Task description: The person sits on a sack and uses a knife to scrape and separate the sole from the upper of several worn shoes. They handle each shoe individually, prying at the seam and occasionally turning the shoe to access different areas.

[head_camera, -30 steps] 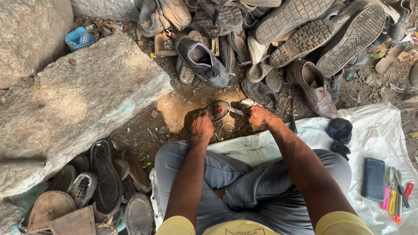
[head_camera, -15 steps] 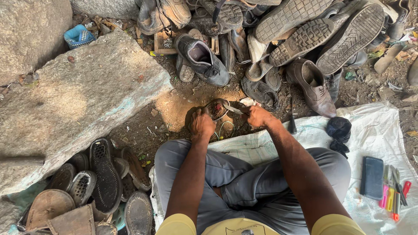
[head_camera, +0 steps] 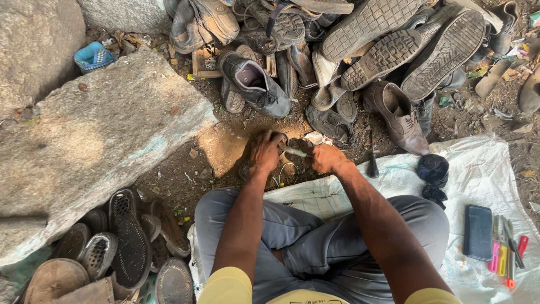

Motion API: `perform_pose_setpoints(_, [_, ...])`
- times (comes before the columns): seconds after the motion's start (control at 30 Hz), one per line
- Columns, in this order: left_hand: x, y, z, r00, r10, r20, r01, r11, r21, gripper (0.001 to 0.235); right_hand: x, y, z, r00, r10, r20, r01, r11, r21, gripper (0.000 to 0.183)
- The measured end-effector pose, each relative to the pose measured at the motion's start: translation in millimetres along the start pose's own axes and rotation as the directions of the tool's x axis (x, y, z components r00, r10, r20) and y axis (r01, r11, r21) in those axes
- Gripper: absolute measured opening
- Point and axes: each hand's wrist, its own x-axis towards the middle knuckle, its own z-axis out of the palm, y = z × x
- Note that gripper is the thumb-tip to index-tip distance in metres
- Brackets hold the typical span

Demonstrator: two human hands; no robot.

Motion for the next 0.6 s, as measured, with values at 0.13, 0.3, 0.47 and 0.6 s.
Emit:
perform_pose_setpoints(0.13, [3.2, -11.3, 11.5, 0.994, -0.041, -0.1, 0.024, 0.985, -0.173, 0.031, -19.1, 0.1, -21.4, 0.994, -0.046, 0.098, 0.04, 0.997, 0.069, 0.023])
perform_pose_setpoints(0.3, [0.6, -21.9, 11.9, 0.959, -0.007, -0.284, -0.041, 0.986, -0.164, 0.031, -42.6, -36.4, -57.8, 0.958, 0.159, -0.24, 0.034, 0.766, 0.642, 0.037])
perform_pose_setpoints(0.47, [-7.5, -15.6, -3.0, 0.946, 0.053, -0.319, -0.136, 0.96, -0.244, 0.028, -16.8, -95.8, -36.5, 0.937, 0.237, -0.257, 0.107, 0.507, 0.856, 0.038])
perform_pose_setpoints(0.6, [-9.0, 1.3, -19.2, 0.983, -0.066, -0.173, 0.002, 0.937, -0.348, 0.027, 10.6, -97.6, -18.6, 0.951, 0.249, -0.184, 0.124, 0.238, 0.963, 0.028])
